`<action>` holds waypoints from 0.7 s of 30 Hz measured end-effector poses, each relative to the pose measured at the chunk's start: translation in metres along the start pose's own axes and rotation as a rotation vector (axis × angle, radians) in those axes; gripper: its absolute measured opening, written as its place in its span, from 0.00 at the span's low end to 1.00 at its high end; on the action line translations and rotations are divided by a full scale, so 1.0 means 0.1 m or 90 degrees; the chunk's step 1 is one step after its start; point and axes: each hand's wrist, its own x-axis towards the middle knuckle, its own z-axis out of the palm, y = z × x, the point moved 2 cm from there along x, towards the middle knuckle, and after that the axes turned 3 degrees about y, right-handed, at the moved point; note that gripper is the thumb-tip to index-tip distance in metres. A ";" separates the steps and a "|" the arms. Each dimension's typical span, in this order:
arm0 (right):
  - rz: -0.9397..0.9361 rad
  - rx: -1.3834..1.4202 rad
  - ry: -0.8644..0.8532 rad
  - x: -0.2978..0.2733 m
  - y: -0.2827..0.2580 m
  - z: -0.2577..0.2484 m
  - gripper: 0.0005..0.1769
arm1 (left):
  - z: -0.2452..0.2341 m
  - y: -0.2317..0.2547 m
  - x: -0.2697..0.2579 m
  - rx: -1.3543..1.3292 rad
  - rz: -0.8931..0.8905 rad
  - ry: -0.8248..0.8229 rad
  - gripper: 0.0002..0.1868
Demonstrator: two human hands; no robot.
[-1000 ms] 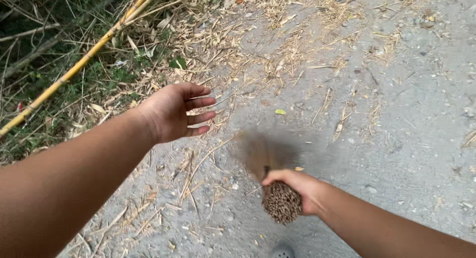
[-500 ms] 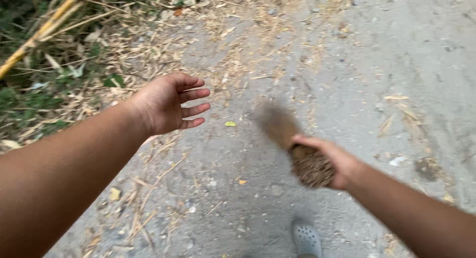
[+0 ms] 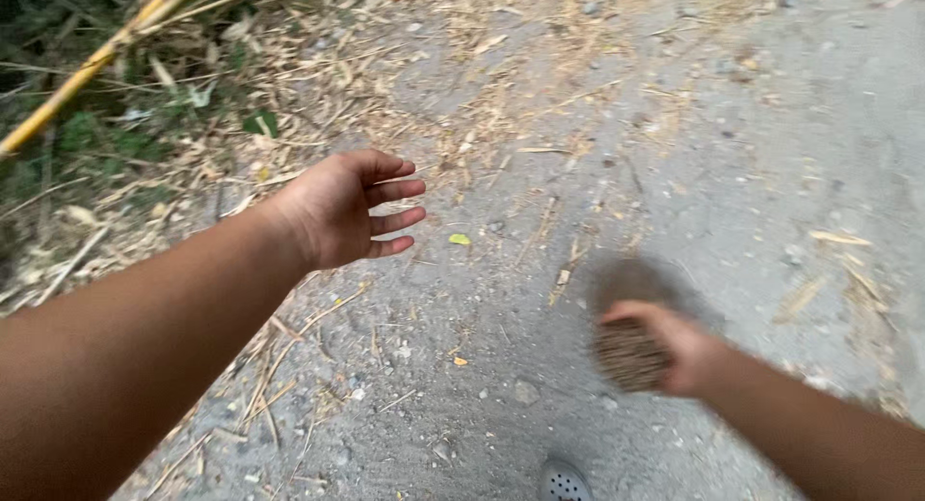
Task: The person sweeps dry leaves and debris off a dirt ground using a bundle of sticks as a broom.
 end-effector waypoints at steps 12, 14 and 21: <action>-0.033 -0.036 -0.322 -0.44 -0.38 0.78 0.26 | 0.20 0.23 0.10 -0.007 0.023 0.031 0.10; -0.066 -0.047 -0.249 -0.44 -0.44 0.59 0.27 | 0.32 0.28 0.16 -0.014 0.029 -0.003 0.09; -0.087 0.053 0.070 -0.32 -0.57 -0.74 0.31 | 0.69 0.37 0.26 0.028 0.033 -0.054 0.09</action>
